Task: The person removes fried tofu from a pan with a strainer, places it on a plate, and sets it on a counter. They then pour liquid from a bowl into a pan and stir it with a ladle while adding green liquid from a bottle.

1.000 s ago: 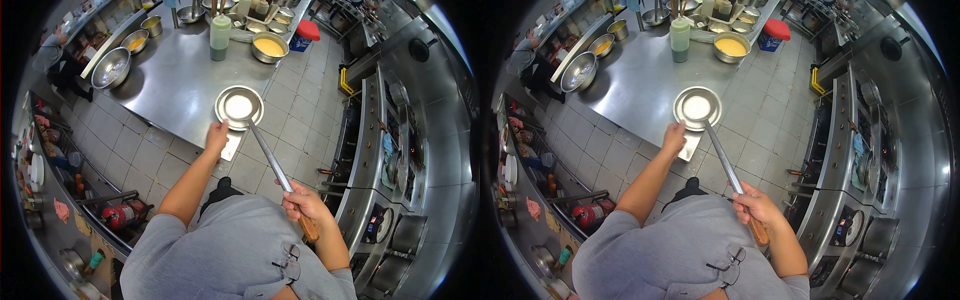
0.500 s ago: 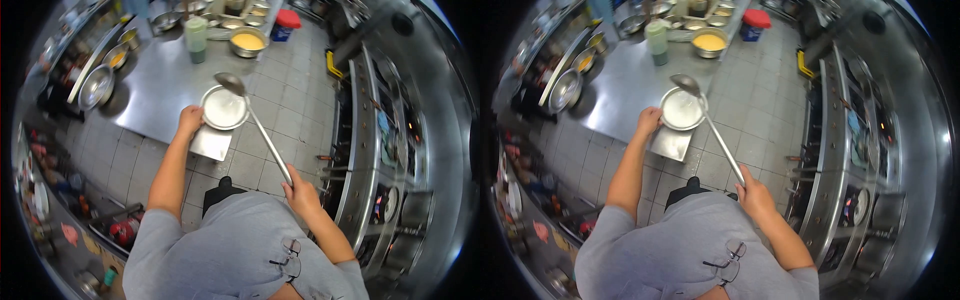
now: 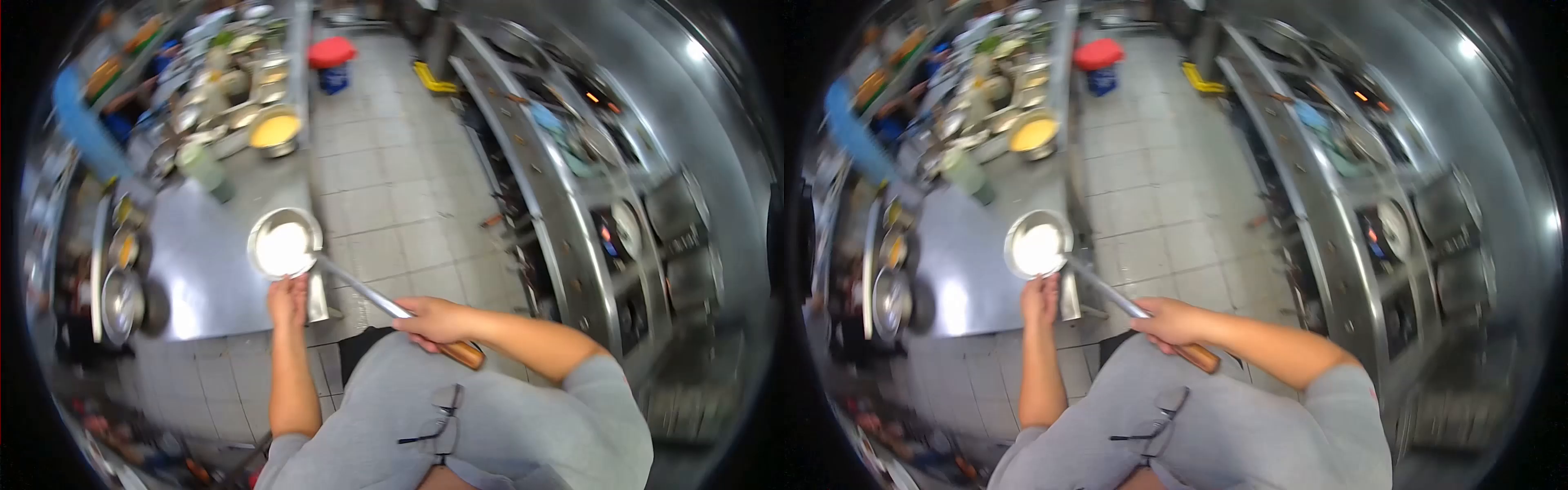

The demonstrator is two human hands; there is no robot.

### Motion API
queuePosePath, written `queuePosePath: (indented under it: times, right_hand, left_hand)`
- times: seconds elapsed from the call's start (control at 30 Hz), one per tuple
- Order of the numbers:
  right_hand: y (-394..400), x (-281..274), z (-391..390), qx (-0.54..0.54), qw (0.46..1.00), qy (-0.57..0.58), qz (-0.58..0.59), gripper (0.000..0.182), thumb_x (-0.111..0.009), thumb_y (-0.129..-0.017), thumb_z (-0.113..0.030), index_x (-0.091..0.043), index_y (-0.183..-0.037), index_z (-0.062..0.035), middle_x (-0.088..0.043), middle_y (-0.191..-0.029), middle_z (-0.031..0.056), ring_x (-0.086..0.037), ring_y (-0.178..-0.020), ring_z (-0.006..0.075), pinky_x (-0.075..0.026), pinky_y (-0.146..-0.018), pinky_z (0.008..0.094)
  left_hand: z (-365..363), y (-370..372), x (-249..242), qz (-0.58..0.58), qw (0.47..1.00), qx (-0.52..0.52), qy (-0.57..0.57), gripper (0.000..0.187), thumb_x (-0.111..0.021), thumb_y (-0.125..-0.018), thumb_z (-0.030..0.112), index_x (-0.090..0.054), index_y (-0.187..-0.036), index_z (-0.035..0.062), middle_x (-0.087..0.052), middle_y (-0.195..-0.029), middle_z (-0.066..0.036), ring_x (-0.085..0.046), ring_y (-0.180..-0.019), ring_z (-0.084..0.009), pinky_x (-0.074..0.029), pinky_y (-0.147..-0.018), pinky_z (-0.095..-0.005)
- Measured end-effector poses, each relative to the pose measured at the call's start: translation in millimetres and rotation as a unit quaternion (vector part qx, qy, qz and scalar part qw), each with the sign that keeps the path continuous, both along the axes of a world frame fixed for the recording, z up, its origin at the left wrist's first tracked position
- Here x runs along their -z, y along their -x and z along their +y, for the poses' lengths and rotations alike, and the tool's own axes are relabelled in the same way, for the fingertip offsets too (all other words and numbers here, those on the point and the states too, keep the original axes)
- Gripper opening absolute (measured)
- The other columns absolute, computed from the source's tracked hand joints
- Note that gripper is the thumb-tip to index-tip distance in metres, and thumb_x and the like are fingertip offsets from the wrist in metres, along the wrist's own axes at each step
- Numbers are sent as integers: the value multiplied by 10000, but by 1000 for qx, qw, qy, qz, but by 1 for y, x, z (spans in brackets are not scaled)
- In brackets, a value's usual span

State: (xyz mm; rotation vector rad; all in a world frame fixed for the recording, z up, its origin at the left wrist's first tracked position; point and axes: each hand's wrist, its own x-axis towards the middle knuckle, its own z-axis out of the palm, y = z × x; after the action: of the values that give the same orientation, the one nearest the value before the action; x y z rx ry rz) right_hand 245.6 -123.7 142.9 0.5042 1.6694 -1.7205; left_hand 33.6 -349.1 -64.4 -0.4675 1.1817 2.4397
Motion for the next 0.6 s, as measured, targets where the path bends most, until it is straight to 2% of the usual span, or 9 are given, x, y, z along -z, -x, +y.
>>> queuePosePath:
  times: [0.03, 0.1, 0.17, 0.2, 0.3, 0.43, 0.5, 0.53, 0.6]
  right_hand:
    - [1, -1, -1, 21, 998, 43, -28, 356, -469, -994, -209, -424, -1335, -117, -447, -635, -8, -459, -454, 85, -394, -411, 257]
    - [4, -13, -2, 91, 981, 142, -92, 365, -463, -996, -198, -415, -1351, -127, -448, -638, 7, -428, -446, 93, -379, -411, 258]
    - [6, -22, 1, 117, 963, 204, -130, 365, -453, -1002, -206, -409, -1354, -123, -457, -646, 18, -420, -449, 95, -375, -413, 254]
    - [7, -21, 1, 86, 967, 203, -127, 365, -453, -1002, -206, -409, -1354, -123, -457, -646, 18, -420, -449, 95, -375, -413, 254]
    - [1, -11, 6, 81, 978, 172, -89, 338, -484, -987, -170, -414, -1308, -91, -479, -663, 13, -443, -453, 99, -376, -403, 250]
    - [0, 3, 7, 54, 992, 112, -21, 434, -522, -966, -135, -373, -1370, -77, -472, -643, 7, -456, -434, 100, -394, -412, 248]
    - [1, 1, 4, 39, 998, 28, 40, 457, -515, -965, -124, -371, -1397, -80, -470, -627, 13, -449, -411, 107, -389, -395, 244]
    - [2, 0, 2, 32, 998, 29, 41, 457, -515, -965, -124, -371, -1397, -80, -470, -627, 13, -449, -411, 107, -389, -395, 244]
    - [1, 0, 0, 11, 991, -87, 101, 548, -562, -940, -159, -340, -1438, -101, -497, -620, 10, -492, -461, 103, -413, -440, 260]
  left_hand:
    - [4, -7, -15, 0, 1000, 1, -21, 65, -461, -955, 23, -453, -958, -42, -588, -945, -180, -651, -865, -270, -569, -763, -344]
    - [7, -6, -12, 4, 1000, 6, -20, 87, -483, -954, 41, -444, -954, -37, -593, -905, -168, -655, -799, -264, -542, -657, -289]
    - [3, -5, -10, -17, 999, 29, -5, 102, -502, -956, 54, -427, -937, -11, -591, -881, -177, -664, -773, -264, -520, -595, -263]
    - [4, -7, -17, -20, 1000, 10, -1, 112, -511, -955, 52, -416, -927, 0, -584, -878, -180, -668, -773, -268, -523, -587, -264]
    - [9, -7, -34, -44, 999, -26, -8, 99, -508, -952, 20, -415, -929, -6, -559, -906, -165, -657, -785, -275, -548, -596, -270]
    - [8, -2, -38, -48, 998, -36, -8, 107, -514, -951, 24, -412, -923, 6, -559, -926, -166, -663, -835, -296, -553, -613, -278]
    - [8, 0, -37, -44, 998, -45, -9, 109, -516, -952, 29, -413, -925, 7, -560, -928, -167, -664, -852, -301, -557, -632, -282]
    - [8, 1, -39, -49, 998, -43, -7, 110, -517, -951, 27, -412, -926, 7, -560, -928, -168, -663, -858, -300, -559, -645, -283]
    - [8, 4, -39, -56, 998, -41, -3, 118, -520, -948, 23, -404, -939, 4, -557, -943, -180, -659, -882, -306, -565, -682, -287]
